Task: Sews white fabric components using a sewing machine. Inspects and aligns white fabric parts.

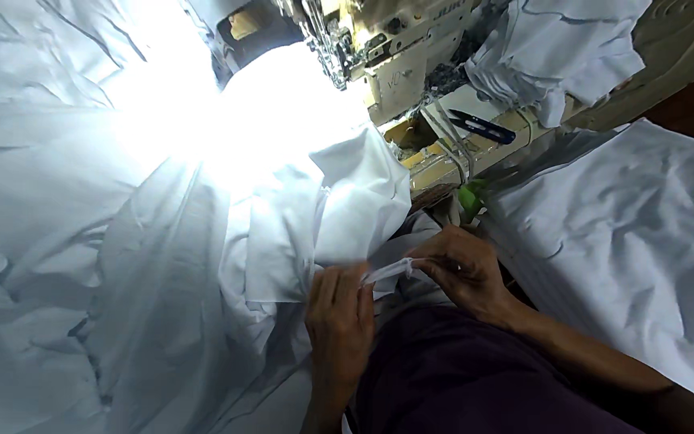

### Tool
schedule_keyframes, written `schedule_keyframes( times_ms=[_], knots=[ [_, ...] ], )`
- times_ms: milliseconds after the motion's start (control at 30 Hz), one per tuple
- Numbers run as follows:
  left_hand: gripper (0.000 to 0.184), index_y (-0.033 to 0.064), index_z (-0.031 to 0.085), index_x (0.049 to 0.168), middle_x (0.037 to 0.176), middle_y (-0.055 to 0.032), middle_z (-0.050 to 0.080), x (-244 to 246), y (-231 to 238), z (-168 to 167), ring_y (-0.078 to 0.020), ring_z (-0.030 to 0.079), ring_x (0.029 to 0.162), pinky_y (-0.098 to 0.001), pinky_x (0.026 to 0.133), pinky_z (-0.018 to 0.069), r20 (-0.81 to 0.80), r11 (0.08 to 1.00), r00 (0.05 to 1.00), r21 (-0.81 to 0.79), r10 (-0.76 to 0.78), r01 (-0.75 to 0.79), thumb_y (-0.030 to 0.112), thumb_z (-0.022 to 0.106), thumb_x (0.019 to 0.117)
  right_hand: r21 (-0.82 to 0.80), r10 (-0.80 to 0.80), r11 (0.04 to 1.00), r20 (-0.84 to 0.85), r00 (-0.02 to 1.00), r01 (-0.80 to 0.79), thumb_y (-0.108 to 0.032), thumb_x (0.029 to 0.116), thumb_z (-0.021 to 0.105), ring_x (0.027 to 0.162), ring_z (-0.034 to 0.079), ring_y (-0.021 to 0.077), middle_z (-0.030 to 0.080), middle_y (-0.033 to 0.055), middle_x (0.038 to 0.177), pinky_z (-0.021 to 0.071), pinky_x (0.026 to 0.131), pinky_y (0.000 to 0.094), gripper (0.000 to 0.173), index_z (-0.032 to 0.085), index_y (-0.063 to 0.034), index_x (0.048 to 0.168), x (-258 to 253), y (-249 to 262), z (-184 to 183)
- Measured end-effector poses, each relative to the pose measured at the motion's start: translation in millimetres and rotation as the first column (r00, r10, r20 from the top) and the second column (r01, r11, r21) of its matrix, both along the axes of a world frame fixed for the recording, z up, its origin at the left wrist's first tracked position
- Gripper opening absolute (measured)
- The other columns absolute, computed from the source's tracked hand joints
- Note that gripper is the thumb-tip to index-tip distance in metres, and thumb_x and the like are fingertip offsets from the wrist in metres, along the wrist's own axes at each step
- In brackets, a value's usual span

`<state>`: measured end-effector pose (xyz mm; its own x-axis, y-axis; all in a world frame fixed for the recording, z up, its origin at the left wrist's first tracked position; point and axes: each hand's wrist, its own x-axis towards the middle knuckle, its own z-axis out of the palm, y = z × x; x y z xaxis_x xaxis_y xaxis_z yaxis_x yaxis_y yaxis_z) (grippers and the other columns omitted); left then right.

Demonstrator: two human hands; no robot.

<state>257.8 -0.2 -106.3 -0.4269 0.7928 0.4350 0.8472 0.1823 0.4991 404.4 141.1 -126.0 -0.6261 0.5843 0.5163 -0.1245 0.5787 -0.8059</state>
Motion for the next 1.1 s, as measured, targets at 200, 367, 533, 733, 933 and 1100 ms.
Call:
schedule_keyframes(
  times_ms=[200, 367, 533, 733, 933, 1100],
  knots=[
    [0.023, 0.0, 0.067, 0.101, 0.102, -0.0002, 0.068, -12.0, 0.5, 7.0, 0.0031, 0.062, 0.102, -0.0139, 0.092, 0.0502, 0.461, 0.958, 0.841, 0.186, -0.282, 0.218, 0.017, 0.052, 0.1057, -0.323, 0.113, 0.942, 0.033, 0.993, -0.096, -0.02, 0.0986, 0.066, 0.08, 0.06, -0.0054, 0.069, -0.0009, 0.087, 0.0491, 0.074, 0.0108, 0.022, 0.074, 0.0004, 0.097, 5.6, 0.9, -1.1],
    [0.028, 0.0018, 0.065, 0.106, 0.094, 0.0039, 0.068, -25.8, 22.0, 45.9, 0.0097, 0.063, 0.082, -0.0096, 0.076, 0.0539, 0.317, 0.948, 0.899, 0.198, -0.303, 0.25, 0.024, 0.048, 0.1089, -0.555, 0.112, 0.813, -0.148, 0.983, -0.176, -0.013, 0.0978, 0.066, 0.077, 0.06, -0.0104, 0.068, -0.0132, 0.084, 0.0502, 0.072, 0.0099, 0.012, 0.074, -0.006, 0.092, -6.9, 6.7, 19.7],
    [0.027, -0.0038, 0.068, 0.095, 0.08, -0.0099, 0.065, -57.4, 67.2, 83.7, -0.0031, 0.06, 0.076, -0.0137, 0.072, 0.0461, -0.174, 0.97, 0.972, 0.155, -0.16, 0.187, 0.021, 0.059, 0.103, -0.482, -0.049, 0.876, -0.07, 0.996, 0.009, -0.014, 0.0973, 0.064, 0.084, 0.057, -0.0034, 0.06, -0.0057, 0.091, 0.0489, 0.074, 0.0135, 0.013, 0.071, -0.0077, 0.088, -38.4, 34.8, 36.6],
    [0.024, -0.0074, 0.072, 0.095, 0.077, -0.0185, 0.063, -84.1, 120.7, 90.1, -0.0251, 0.06, 0.068, -0.0346, 0.062, 0.046, -0.425, 0.985, 0.894, 0.032, -0.138, 0.168, 0.013, 0.06, 0.1011, -0.592, -0.072, 0.803, 0.016, 0.997, 0.067, -0.018, 0.1012, 0.059, 0.111, 0.058, 0.0085, 0.061, 0.0067, 0.128, 0.0509, 0.086, 0.0262, 0.019, 0.068, -0.004, 0.092, -79.7, 65.5, 32.2],
    [0.023, -0.0065, 0.071, 0.095, 0.081, -0.0227, 0.066, -99.3, 142.5, 90.7, -0.0356, 0.064, 0.069, -0.047, 0.061, 0.0467, -0.458, 0.988, 0.875, -0.06, -0.154, 0.143, 0.012, 0.059, 0.1015, -0.625, -0.128, 0.77, 0.044, 0.991, 0.127, -0.014, 0.101, 0.062, 0.095, 0.059, 0.0087, 0.063, 0.0058, 0.106, 0.0492, 0.08, 0.0266, 0.016, 0.067, -0.0028, 0.092, -99.5, 64.4, 27.4],
    [0.023, -0.0065, 0.07, 0.092, 0.076, -0.0224, 0.065, -102.7, 144.4, 89.7, -0.0359, 0.063, 0.064, -0.0479, 0.057, 0.0462, -0.467, 0.988, 0.871, -0.08, -0.154, 0.132, 0.012, 0.059, 0.1007, -0.557, -0.161, 0.813, 0.062, 0.985, 0.168, -0.015, 0.1002, 0.062, 0.108, 0.061, 0.0112, 0.067, 0.0085, 0.116, 0.0499, 0.09, 0.0308, 0.018, 0.068, -0.0017, 0.088, -103.2, 66.9, 22.9]
  ],
)
